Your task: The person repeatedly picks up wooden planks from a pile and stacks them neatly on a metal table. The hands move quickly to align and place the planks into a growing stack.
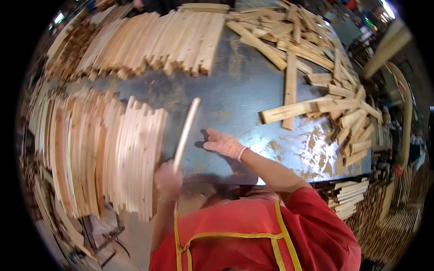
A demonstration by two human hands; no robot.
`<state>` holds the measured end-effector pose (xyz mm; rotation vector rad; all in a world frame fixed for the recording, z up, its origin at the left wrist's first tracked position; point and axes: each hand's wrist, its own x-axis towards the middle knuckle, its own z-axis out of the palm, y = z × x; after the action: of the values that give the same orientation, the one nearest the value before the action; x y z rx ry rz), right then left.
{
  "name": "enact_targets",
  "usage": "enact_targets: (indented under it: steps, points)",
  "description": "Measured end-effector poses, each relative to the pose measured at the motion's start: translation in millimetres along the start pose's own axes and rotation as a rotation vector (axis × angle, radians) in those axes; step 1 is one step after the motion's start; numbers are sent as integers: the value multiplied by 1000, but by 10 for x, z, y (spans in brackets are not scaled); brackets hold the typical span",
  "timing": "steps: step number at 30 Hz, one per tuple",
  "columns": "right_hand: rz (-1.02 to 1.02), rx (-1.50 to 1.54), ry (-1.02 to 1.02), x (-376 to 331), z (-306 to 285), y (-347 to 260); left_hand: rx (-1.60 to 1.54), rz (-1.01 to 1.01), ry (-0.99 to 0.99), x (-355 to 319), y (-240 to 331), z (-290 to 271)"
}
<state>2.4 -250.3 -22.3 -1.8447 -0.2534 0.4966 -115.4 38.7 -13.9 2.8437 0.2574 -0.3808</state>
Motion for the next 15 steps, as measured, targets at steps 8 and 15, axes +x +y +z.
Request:
enact_targets:
  steps: [8, 15]
  points:
    - [282, -1452, -4, -277, -2314, 229, 491, -190, 116, 10, -407, -27]
    - [-340, -1203, 12, -668, -1592, -3, 96, 437, 229, 156, 1536, 308]
